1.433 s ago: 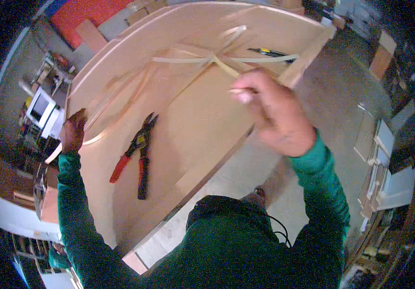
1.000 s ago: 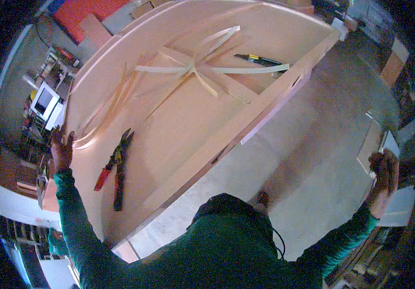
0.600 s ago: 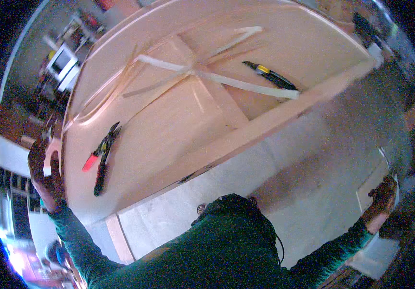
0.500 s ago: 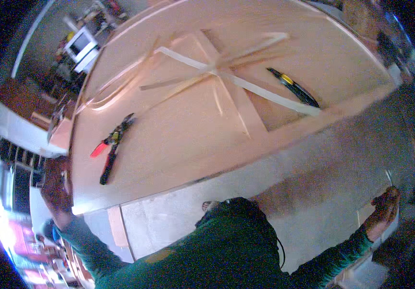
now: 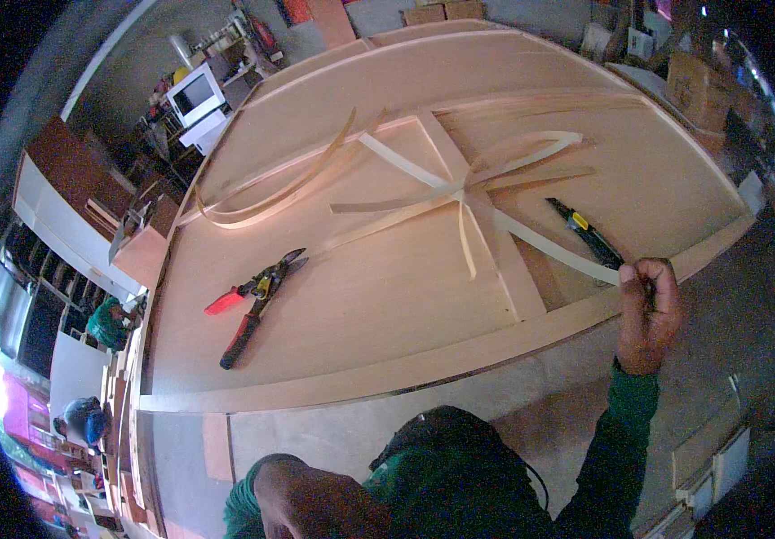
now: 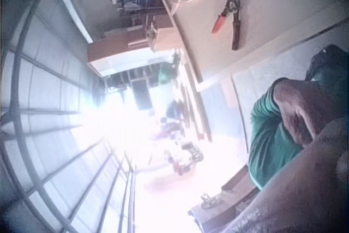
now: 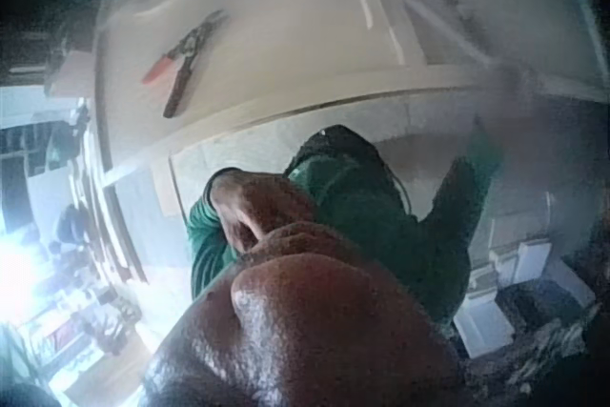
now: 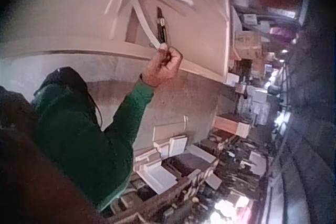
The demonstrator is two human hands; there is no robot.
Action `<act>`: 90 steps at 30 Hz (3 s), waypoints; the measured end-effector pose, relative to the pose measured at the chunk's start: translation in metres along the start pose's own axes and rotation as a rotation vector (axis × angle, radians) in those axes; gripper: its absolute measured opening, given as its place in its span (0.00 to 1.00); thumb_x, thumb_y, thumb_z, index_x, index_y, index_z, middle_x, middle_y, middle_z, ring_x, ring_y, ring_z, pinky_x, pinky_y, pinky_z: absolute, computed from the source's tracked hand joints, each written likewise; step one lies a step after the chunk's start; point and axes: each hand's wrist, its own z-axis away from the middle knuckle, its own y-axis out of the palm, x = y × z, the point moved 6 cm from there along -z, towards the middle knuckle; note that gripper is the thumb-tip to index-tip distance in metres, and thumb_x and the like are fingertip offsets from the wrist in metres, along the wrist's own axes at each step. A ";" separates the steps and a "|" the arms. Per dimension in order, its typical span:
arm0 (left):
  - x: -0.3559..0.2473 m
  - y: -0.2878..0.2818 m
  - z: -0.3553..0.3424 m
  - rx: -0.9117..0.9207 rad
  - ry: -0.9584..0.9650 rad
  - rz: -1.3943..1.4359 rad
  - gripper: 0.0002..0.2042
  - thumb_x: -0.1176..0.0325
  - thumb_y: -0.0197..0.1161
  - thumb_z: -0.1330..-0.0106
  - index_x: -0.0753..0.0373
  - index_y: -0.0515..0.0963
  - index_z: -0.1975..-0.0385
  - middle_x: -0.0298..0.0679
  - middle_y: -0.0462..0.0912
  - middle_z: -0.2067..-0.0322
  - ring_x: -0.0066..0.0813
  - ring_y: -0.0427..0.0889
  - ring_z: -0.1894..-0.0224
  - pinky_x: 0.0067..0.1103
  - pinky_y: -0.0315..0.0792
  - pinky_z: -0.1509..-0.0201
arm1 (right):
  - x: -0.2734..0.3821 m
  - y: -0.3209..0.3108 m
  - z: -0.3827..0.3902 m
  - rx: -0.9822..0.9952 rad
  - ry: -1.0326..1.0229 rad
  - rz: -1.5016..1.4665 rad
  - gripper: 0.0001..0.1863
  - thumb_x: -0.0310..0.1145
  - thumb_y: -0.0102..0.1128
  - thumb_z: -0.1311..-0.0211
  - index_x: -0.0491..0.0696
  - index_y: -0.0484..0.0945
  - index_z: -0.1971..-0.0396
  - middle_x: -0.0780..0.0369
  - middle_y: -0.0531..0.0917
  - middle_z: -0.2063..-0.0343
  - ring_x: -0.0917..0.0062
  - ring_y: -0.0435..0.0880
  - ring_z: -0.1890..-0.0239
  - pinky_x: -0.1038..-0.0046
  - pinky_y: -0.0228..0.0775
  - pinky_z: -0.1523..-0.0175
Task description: The person cuts thin wooden strips using a utility knife and pliers, then bends and arranges them on a large wooden board. The person repeatedly measures, cuts, and places the strips to form a pattern on the board.
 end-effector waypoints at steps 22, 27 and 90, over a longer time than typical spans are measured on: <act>-0.039 -0.105 0.009 -0.519 0.202 0.194 0.13 0.57 0.61 0.24 0.59 0.85 0.63 0.40 0.83 0.63 0.35 0.80 0.66 0.33 0.75 0.67 | -0.035 0.009 0.027 -0.517 0.016 0.229 0.06 0.31 0.66 0.28 0.45 0.81 0.64 0.66 0.84 0.67 0.83 0.79 0.63 0.75 0.74 0.57; -0.034 -0.115 0.000 -0.558 0.223 0.207 0.14 0.57 0.59 0.24 0.59 0.85 0.61 0.42 0.83 0.60 0.37 0.80 0.63 0.33 0.75 0.67 | -0.031 0.014 0.027 -0.558 0.047 0.233 0.07 0.31 0.66 0.27 0.45 0.79 0.66 0.66 0.82 0.68 0.83 0.76 0.64 0.75 0.73 0.56; 0.003 -0.130 -0.007 -0.337 -0.015 0.288 0.20 0.69 0.62 0.24 0.62 0.71 0.35 0.54 0.63 0.28 0.57 0.84 0.44 0.54 0.88 0.53 | -0.024 0.023 0.026 -0.520 -0.006 0.287 0.05 0.28 0.61 0.24 0.46 0.77 0.63 0.68 0.79 0.68 0.84 0.73 0.63 0.77 0.71 0.54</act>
